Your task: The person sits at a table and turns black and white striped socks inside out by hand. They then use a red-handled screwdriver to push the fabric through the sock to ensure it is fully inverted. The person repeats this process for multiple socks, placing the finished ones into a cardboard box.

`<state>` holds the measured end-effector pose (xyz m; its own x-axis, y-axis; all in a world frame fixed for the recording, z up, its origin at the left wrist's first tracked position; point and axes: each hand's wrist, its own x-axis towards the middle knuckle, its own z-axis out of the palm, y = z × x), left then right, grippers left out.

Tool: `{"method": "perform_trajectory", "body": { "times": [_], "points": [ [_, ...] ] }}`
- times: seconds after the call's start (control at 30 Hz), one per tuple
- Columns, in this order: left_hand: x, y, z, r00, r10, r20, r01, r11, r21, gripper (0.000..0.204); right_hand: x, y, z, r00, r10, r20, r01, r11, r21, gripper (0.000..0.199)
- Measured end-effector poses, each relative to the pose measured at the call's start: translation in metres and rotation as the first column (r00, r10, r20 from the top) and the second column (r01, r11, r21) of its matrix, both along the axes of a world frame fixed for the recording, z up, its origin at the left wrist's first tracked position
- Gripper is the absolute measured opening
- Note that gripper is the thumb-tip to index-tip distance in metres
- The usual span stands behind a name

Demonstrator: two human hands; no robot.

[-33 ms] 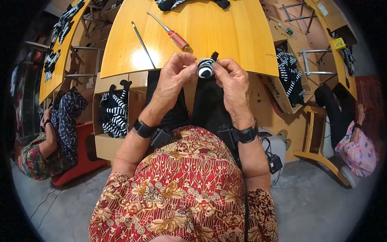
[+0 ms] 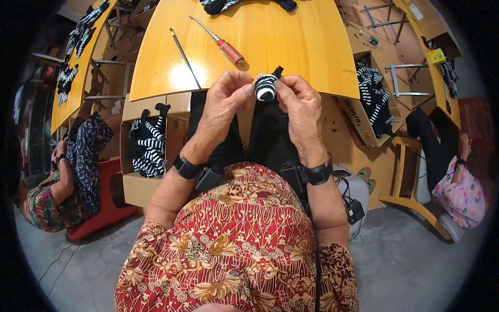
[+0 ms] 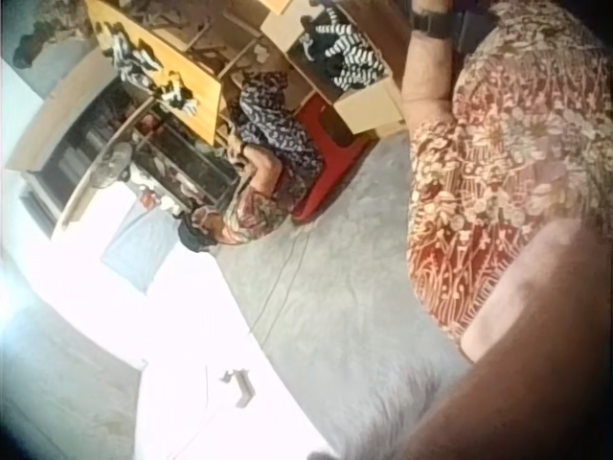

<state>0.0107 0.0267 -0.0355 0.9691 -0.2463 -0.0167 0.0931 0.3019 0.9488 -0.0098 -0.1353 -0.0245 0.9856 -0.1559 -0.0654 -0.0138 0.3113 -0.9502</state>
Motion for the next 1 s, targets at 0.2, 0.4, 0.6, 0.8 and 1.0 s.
{"method": "perform_trajectory", "body": {
  "times": [0.2,0.4,0.6,0.8,1.0],
  "points": [
    [-0.006,-0.004,0.004,0.964,-0.082,-0.252,0.011,0.963,-0.268,0.022,-0.003,0.011,-0.002,0.982,-0.137,0.129,0.154,0.980,-0.128,0.004],
    [-0.006,-0.011,0.000,0.972,0.017,-0.233,-0.076,0.965,-0.250,0.022,-0.004,0.015,-0.009,0.985,-0.132,0.113,0.142,0.986,-0.088,0.004],
    [-0.002,-0.009,-0.010,0.967,0.006,-0.254,-0.062,0.975,-0.213,0.017,-0.009,0.020,-0.005,0.961,-0.134,0.242,0.222,0.897,-0.383,0.005],
    [-0.002,-0.011,-0.012,0.985,0.111,0.133,-0.121,0.991,0.065,0.012,-0.010,0.021,0.008,0.916,-0.023,0.400,0.263,0.787,-0.558,0.012],
    [-0.001,-0.009,-0.009,0.946,0.196,0.257,-0.241,0.958,0.158,0.010,-0.017,0.022,0.021,0.785,0.031,0.618,0.492,0.574,-0.654,0.014]
  ]
}}
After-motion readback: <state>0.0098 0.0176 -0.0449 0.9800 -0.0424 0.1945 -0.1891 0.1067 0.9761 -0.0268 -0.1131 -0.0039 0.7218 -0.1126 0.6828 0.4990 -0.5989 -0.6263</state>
